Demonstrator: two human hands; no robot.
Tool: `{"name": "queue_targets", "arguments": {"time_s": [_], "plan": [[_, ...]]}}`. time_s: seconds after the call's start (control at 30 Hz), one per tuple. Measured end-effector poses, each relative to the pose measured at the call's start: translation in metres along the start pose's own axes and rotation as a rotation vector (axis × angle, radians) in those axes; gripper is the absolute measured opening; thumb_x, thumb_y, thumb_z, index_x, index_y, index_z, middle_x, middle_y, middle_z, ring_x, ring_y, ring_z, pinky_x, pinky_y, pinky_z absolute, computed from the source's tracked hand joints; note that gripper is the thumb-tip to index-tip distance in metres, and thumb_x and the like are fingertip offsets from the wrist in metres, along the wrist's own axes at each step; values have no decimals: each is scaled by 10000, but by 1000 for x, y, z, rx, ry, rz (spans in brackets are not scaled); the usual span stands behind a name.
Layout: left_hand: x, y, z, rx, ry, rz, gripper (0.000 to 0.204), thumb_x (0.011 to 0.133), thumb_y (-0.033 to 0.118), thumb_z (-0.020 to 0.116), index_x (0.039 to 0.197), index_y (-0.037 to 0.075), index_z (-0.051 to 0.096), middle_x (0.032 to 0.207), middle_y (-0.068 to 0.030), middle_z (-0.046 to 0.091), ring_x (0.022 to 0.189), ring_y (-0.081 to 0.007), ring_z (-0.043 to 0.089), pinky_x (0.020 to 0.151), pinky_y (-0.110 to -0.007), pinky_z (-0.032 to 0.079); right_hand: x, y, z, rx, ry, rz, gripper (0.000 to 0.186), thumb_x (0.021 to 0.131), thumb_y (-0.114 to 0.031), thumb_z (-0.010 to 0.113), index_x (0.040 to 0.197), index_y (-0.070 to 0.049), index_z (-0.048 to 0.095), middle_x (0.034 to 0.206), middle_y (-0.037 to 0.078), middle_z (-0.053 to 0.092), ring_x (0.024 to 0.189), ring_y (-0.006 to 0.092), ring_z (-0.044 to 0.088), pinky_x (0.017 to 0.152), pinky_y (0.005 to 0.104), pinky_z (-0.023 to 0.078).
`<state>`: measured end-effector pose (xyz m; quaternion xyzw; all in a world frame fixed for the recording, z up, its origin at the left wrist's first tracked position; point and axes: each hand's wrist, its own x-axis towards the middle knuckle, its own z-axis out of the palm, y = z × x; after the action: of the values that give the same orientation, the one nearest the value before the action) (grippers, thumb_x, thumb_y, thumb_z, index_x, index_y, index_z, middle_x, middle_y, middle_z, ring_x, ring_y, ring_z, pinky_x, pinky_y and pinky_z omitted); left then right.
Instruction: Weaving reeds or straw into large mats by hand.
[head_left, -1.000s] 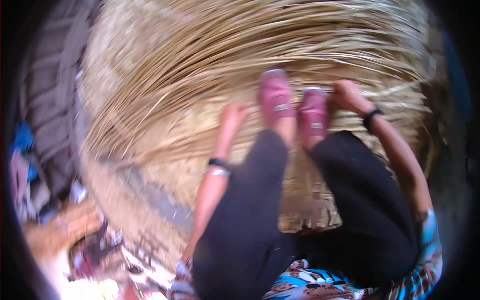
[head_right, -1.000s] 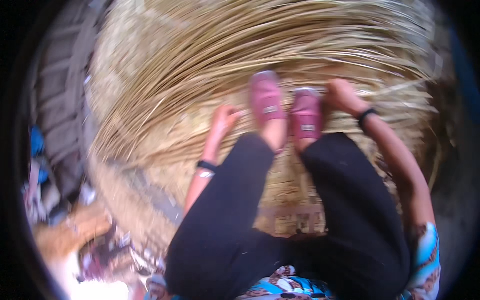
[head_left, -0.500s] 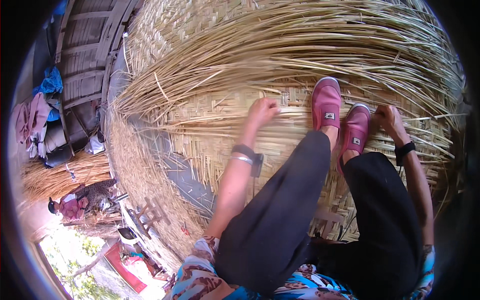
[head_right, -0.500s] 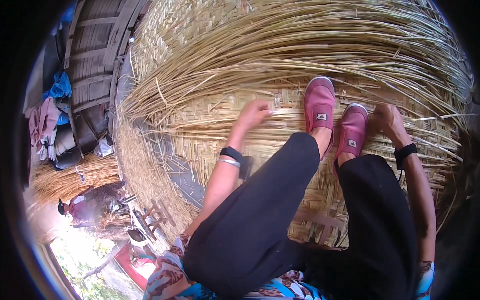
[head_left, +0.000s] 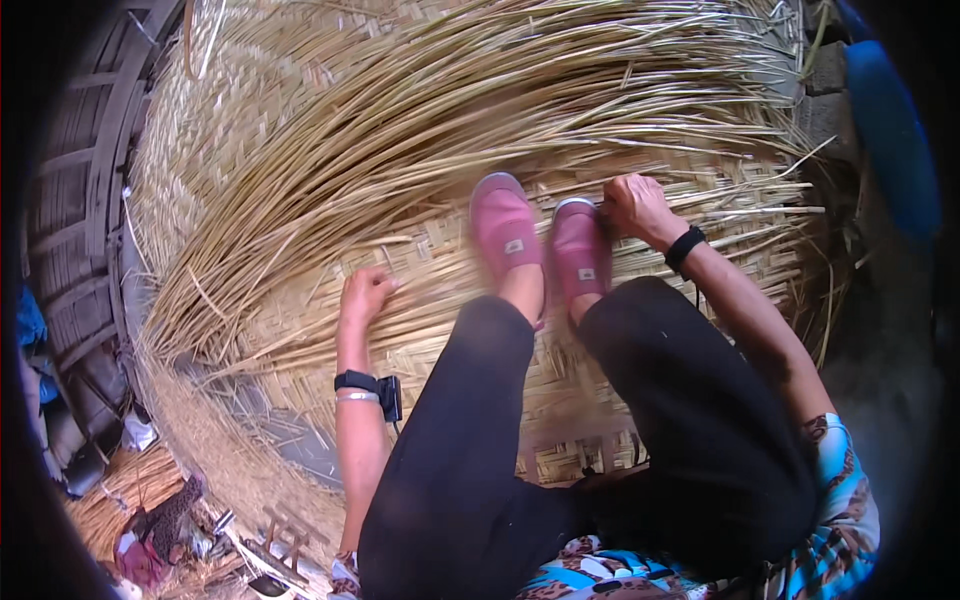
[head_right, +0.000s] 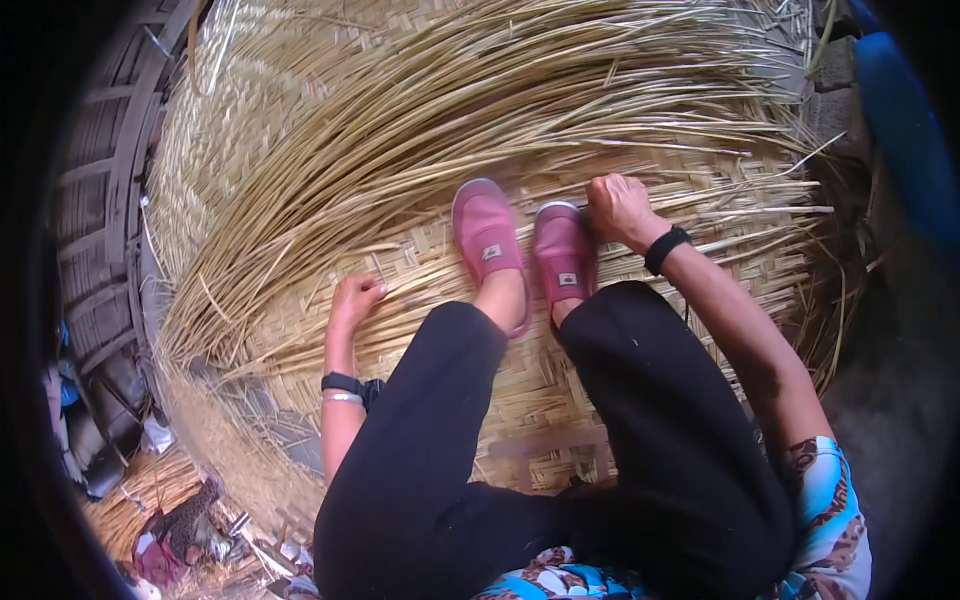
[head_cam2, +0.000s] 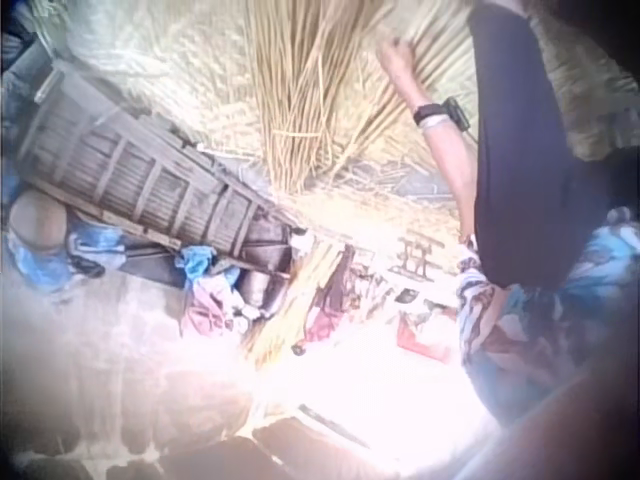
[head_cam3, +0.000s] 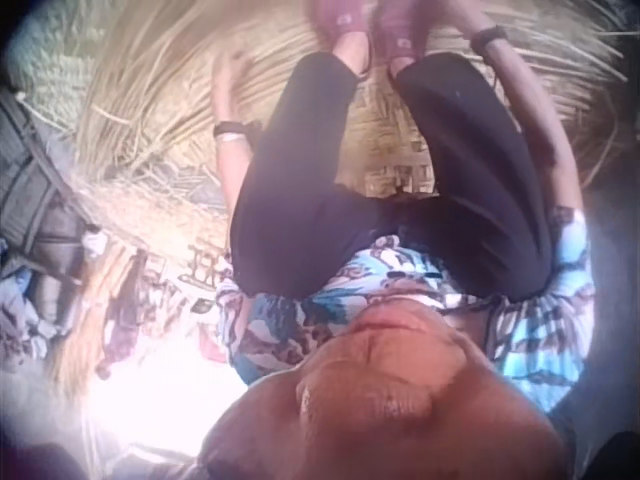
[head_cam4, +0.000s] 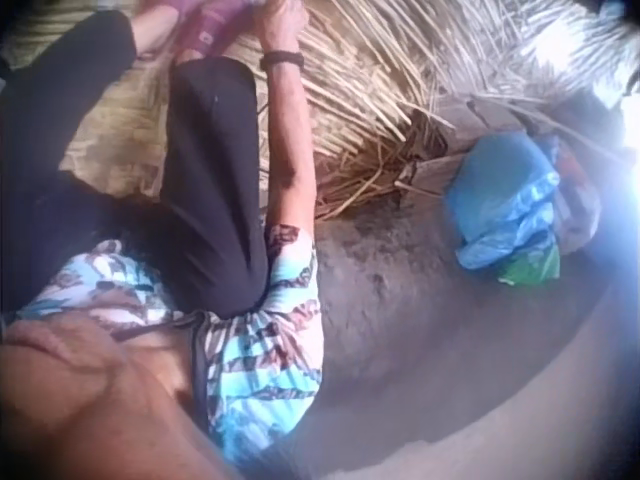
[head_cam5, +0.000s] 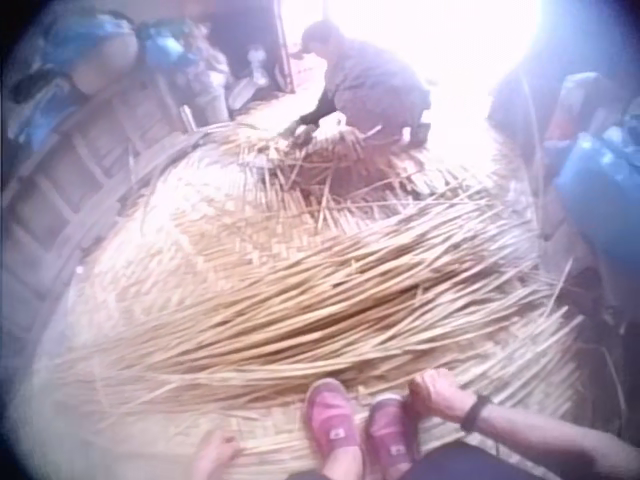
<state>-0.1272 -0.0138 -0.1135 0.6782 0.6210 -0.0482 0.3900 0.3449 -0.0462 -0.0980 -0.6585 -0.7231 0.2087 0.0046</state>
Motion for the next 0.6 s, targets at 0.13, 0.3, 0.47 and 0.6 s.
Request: {"name": "queue_targets", "arguments": {"time_s": [0.13, 0.3, 0.47, 0.6], "plan": [[-8, 11, -5, 161, 247, 68, 234, 739, 255, 698, 766, 24, 669, 697, -127, 629, 665, -250, 624, 640, -381, 482, -1, -17, -25, -83, 340, -80, 128, 777, -148, 651, 886, -96, 607, 906, 81, 608, 920, 266, 569, 760, 403, 434], [0, 38, -1, 7, 466, 107, 168, 778, 158, 694, 877, 26, 667, 833, -128, 646, 776, -234, 659, 722, -345, 512, 22, -17, -10, -270, 282, -186, 177, 770, -133, 633, 937, -91, 592, 961, 93, 594, 960, 269, 569, 802, 414, 424], [2, 50, 4, -131, 523, 101, 138, 796, 123, 695, 874, 14, 661, 840, -107, 663, 744, -200, 656, 709, -314, 514, 37, -13, -2, -256, 222, -203, 215, 767, -173, 643, 962, -101, 590, 962, 81, 603, 993, 267, 570, 829, 428, 416], [0, 55, 13, -261, 481, 70, 117, 810, 104, 682, 873, 10, 653, 800, -89, 658, 714, -166, 634, 688, -283, 501, 41, -19, -7, -253, 135, -152, 205, 778, -175, 630, 967, -105, 592, 967, 78, 606, 991, 256, 572, 830, 435, 413]]}}
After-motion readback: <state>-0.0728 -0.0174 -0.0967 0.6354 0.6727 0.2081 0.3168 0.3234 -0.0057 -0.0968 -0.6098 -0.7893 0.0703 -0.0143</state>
